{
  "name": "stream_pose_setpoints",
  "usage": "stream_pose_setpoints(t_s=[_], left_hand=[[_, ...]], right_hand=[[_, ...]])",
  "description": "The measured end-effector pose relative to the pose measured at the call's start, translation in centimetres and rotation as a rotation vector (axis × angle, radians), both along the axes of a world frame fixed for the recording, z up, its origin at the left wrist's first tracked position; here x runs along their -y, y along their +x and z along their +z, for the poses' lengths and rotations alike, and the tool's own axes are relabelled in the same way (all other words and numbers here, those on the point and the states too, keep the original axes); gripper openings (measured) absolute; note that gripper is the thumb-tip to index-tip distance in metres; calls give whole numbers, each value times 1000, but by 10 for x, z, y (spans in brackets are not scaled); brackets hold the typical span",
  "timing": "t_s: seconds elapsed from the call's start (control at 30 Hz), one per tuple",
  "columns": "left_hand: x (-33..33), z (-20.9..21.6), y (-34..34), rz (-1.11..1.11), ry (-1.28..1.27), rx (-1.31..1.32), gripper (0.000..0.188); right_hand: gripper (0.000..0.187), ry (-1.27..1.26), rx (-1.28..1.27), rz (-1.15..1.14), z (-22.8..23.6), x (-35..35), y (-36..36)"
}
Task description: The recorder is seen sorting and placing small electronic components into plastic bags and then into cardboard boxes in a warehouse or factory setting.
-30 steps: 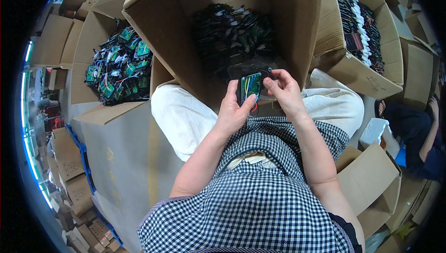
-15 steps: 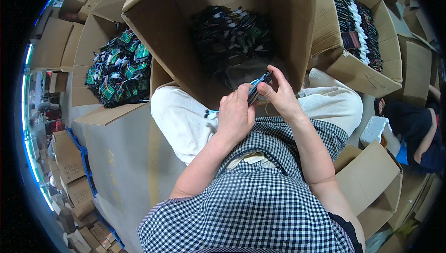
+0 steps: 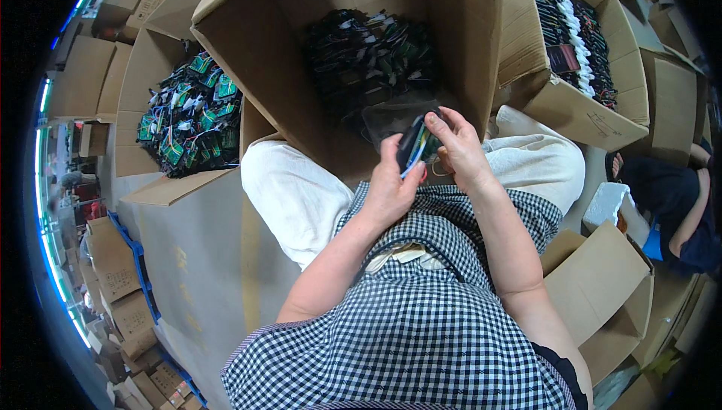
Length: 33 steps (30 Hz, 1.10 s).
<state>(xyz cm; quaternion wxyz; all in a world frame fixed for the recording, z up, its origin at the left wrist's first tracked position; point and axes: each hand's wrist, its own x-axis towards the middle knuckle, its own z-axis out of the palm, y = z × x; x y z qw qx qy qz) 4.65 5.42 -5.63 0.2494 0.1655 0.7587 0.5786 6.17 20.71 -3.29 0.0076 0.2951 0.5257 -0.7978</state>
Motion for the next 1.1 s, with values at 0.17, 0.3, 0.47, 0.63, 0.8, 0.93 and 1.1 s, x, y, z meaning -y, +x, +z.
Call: stream_pose_setpoints(t_s=[0.17,0.3,0.47,0.63,0.8,0.93,1.1], left_hand=[[12,12,-20,234,477,488,37],[22,23,-24,203,675,703,36],[18,29,-17,11,669,877,48],[18,30,-14,-31,653,884,56],[27,27,-16,-21,895,896,45],[38,27,-33,106,1008,853,38],[40,29,-37,61,948,768,36]], right_hand=[[39,-429,-144,-107,-11,-20,3],[36,-505,-157,-102,-14,-17,2],[39,-6,-193,-107,-32,4,-5],[34,67,-256,-139,-41,4,-2],[17,-548,-120,176,-26,-11,10],[16,-397,-102,925,-33,-38,27],[21,-237,-173,640,-26,-41,16]])
